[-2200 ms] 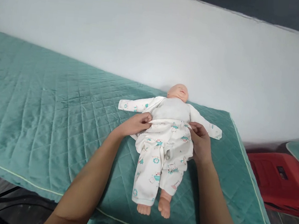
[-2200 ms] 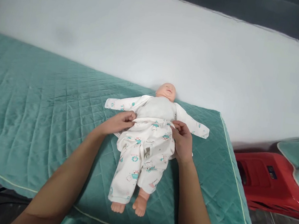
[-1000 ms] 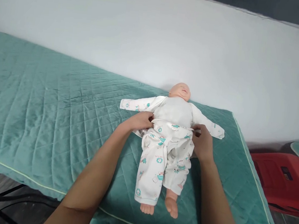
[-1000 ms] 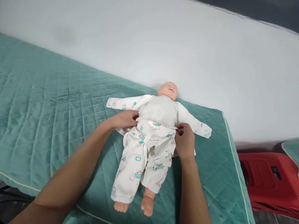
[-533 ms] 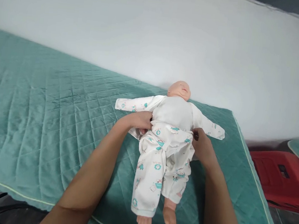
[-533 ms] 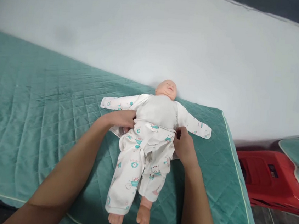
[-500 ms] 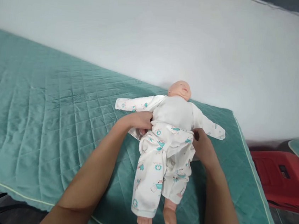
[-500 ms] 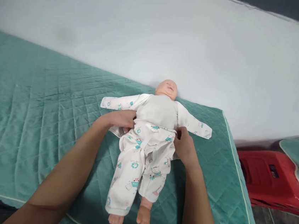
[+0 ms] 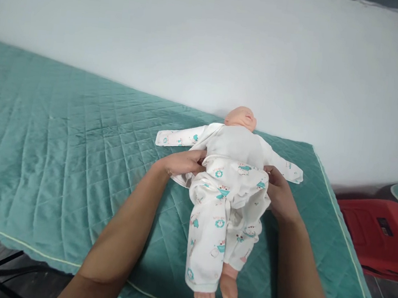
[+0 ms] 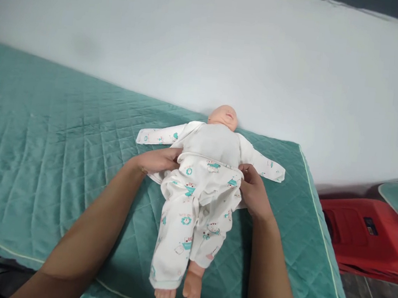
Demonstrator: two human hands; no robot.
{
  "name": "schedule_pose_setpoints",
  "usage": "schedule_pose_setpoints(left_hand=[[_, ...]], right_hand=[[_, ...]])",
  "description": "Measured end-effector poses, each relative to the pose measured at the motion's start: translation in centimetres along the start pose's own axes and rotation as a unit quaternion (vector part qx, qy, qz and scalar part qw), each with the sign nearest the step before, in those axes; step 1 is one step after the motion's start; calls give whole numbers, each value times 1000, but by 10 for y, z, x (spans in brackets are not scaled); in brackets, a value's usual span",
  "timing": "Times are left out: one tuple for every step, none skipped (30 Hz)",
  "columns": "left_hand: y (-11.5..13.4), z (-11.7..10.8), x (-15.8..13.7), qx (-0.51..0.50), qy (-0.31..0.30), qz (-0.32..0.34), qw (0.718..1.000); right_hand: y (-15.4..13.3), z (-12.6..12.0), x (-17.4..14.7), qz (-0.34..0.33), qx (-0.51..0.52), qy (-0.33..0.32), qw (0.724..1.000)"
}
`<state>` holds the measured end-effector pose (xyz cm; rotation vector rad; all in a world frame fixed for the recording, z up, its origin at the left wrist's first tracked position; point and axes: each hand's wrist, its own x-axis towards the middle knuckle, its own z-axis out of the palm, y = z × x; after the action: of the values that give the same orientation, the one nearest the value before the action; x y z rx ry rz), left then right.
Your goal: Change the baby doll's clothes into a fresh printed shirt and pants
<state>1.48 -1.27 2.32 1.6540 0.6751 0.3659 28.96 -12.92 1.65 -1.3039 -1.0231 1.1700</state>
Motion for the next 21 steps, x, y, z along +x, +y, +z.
schedule_pose_setpoints(left_hand=[[-2,0,0,-29,1,-15,999],[-4,1,1,-54,4,-30,998],[-6,1,3,-75,11,-43,996],[-8,2,4,-94,17,-52,994],[-10,2,6,-114,22,-58,992],[-12,3,7,-134,24,-61,989],[-13,4,9,-153,26,-62,986],[-14,5,9,-168,29,-63,983],[-13,6,10,-179,35,-65,981],[-12,7,10,-183,46,-66,980],[-10,8,9,-179,58,-67,980],[-7,9,8,-168,70,-65,981],[-5,9,6,-153,78,-60,983],[-2,9,5,-134,79,-55,986],[-1,8,4,-118,75,-47,989],[0,8,2,-107,65,-38,991],[1,7,1,-102,53,-29,993],[0,7,0,-103,41,-20,994],[0,6,0,-104,30,-11,994],[-1,6,-1,-103,23,-2,994],[-2,6,-1,-95,19,3,995]], right_hand=[[1,0,1,-6,13,3,1000],[2,0,1,-13,25,8,1000],[3,0,2,-16,35,12,999],[4,0,3,-15,45,15,999],[5,0,4,-10,54,14,998],[5,0,5,-5,64,11,998],[5,0,5,-1,75,4,997],[5,-1,6,3,84,-5,996],[5,-2,6,6,90,-15,996],[4,-4,5,8,91,-27,995],[4,-6,5,11,89,-41,995],[3,-8,4,15,85,-56,995],[3,-10,4,17,81,-71,994],[2,-13,3,19,77,-83,993],[2,-15,2,18,75,-93,993],[2,-17,2,17,75,-98,992],[2,-19,1,16,75,-100,992],[2,-20,1,15,76,-100,992],[2,-20,1,14,76,-99,992],[2,-20,1,13,74,-98,992],[2,-20,1,13,71,-96,993]])
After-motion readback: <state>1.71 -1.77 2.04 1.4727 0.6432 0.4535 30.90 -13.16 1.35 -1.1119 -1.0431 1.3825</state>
